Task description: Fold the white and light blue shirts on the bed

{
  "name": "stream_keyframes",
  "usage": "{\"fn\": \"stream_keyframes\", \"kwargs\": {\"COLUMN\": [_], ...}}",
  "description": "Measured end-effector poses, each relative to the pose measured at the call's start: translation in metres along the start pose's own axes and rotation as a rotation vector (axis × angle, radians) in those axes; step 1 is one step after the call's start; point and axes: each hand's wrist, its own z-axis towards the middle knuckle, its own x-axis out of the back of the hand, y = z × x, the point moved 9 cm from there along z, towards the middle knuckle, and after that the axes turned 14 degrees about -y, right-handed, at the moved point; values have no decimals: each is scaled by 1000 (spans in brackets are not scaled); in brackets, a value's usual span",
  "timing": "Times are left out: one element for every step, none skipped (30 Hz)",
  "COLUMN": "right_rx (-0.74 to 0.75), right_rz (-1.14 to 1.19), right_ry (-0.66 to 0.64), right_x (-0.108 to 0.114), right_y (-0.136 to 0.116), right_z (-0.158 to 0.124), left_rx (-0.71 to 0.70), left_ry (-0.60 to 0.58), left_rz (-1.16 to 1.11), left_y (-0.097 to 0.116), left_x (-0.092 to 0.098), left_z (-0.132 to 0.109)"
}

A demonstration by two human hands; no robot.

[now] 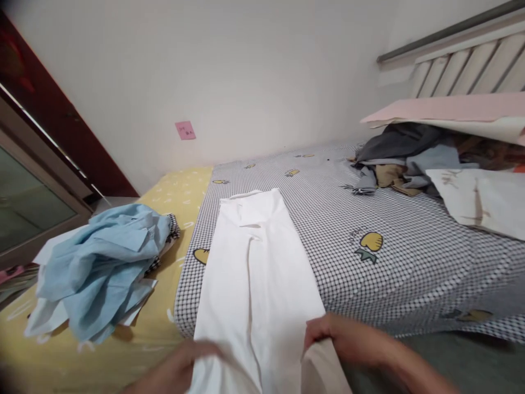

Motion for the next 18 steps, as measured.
{"fn": "stream_keyframes", "kwargs": {"right_rx": [-50,-63,-50,-23,8,31,42,48,58,74,92,109,122,129,131,134,138,142], "right_rz": [198,388,555,685,778,841,887,919,940,954,959,958,952,945,936,926,913,889], "right_ry": [36,104,199,292,361,392,395,387,378,376,382,403,437,481,533,585,624,649], "right_x": [15,31,46,58,67,72,73,73,73,75,78,83,89,97,105,113,120,125], "right_y": [4,8,13,20,27,34,41,46,50,51,52,51,50,50,50,49,49,48], "right_z": [4,7,10,12,14,16,19,21,23,24,25,26,27,29,31,33,36,40], "left_rx": [86,176,270,352,410,434,436,427,408,388,371,362,362,370,374,371,359,340], "left_ry": [29,77,161,287,428,553,634,665,654,620,584,567,570,589,622,660,695,726], "left_rz": [-192,-431,-709,-967,-1166,-1283,-1351,-1397,-1429,-1452,-1465,-1465,-1454,-1435,-1408,-1381,-1355,-1333], "left_y": [-16,-34,-55,-75,-93,-107,-117,-125,-131,-134,-136,-138,-140,-142,-144,-146,-147,-148], "left_x": [11,21,28,33,37,40,42,42,41,39,39,40,42,46,51,57,63,67], "left_z": [9,17,22,24,23,22,21,21,22,24,25,26,27,27,28,29,31,33]}}
